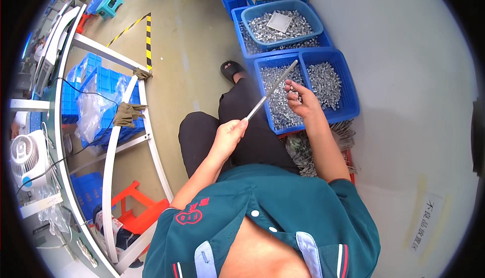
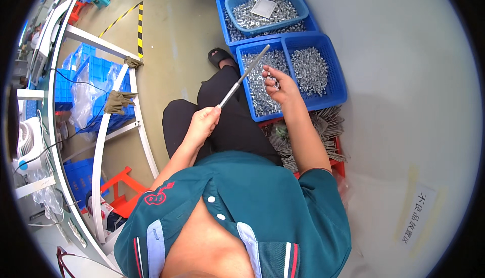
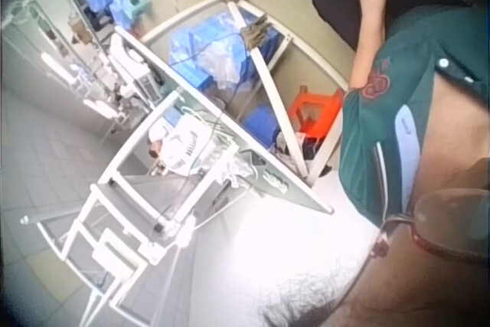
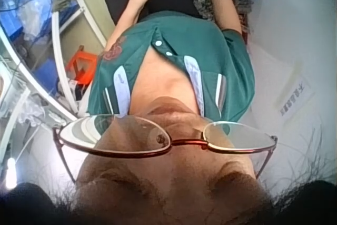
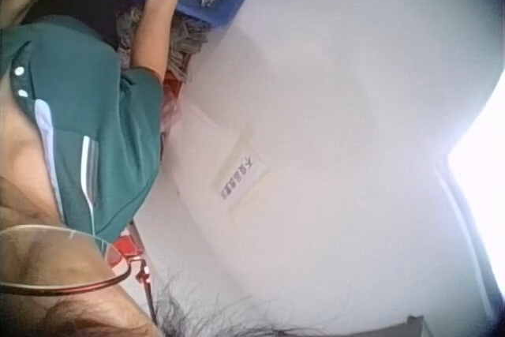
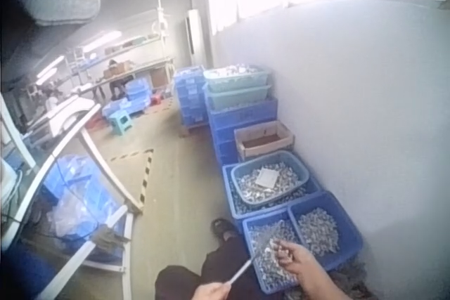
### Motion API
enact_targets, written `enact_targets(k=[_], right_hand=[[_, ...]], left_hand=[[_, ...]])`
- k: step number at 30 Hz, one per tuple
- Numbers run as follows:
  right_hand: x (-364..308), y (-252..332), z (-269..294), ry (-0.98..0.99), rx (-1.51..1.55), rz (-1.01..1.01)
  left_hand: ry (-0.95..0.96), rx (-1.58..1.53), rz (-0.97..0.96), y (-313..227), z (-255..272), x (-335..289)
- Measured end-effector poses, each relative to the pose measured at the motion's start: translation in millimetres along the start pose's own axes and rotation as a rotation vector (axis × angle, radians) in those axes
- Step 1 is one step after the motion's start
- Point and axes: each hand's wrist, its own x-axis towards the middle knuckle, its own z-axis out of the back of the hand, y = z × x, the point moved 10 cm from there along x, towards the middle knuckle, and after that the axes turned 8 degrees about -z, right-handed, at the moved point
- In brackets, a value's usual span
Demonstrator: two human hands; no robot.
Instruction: The recorder picks up small metal rings from a blue bin and slides them onto a metal rod for inspection or counting.
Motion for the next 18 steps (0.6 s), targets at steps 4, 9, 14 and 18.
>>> enact_targets(k=[4, 9, 14, 18], right_hand=[[-3.5, 3.5, -13.1, 0.132, 0.039, 0.01], [-9.8, 8.2, -23.1, 0.119, 0.073, 0.019], [-9.1, 14.8, -21.2, 0.174, 0.091, 0.052], [-8.3, 10.6, -14.6, 0.08, 0.071, 0.034]], left_hand=[[0.006, 0.076, -0.053, 9.1, 7.7, -4.0], [-0.003, 0.186, -0.071, 16.9, 12.8, -8.8], [0.002, 0.171, -0.046, 21.7, 11.8, -12.9], [0.007, 0.151, -0.059, 22.0, 12.1, -13.5]])
